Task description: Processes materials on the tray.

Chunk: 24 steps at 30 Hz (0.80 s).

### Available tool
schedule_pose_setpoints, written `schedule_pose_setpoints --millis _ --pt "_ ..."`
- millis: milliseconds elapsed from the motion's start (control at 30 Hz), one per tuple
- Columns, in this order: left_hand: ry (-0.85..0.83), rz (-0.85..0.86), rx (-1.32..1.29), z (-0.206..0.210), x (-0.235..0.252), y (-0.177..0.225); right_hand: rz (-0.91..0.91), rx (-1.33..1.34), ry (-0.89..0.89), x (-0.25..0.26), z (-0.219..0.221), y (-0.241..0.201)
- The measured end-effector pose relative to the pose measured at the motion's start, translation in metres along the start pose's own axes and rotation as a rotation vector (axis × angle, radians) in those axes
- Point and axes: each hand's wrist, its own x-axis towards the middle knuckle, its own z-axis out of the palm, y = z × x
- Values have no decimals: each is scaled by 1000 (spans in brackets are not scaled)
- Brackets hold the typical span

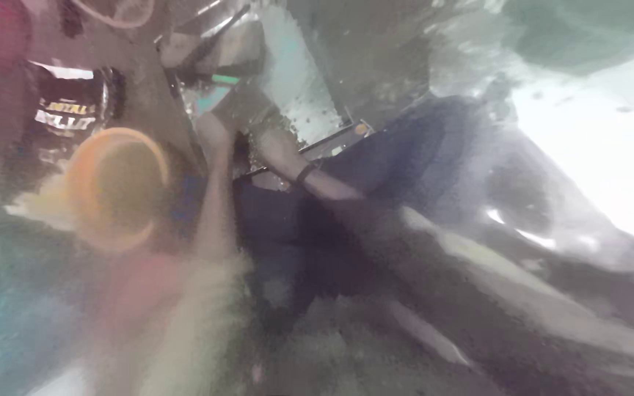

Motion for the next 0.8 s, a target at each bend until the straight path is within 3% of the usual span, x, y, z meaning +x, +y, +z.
schedule_pose_setpoints --millis 400,600,800 --pt "33 -16 -23 -1 -7 5 -62 32 20 45 19 -18" --pt "-2 -32 25 -6 -4 7 -33 -36 -10 19 33 -2" --pt "78 17 -26 8 2 -3 3 -24 -22 -10 11 9"
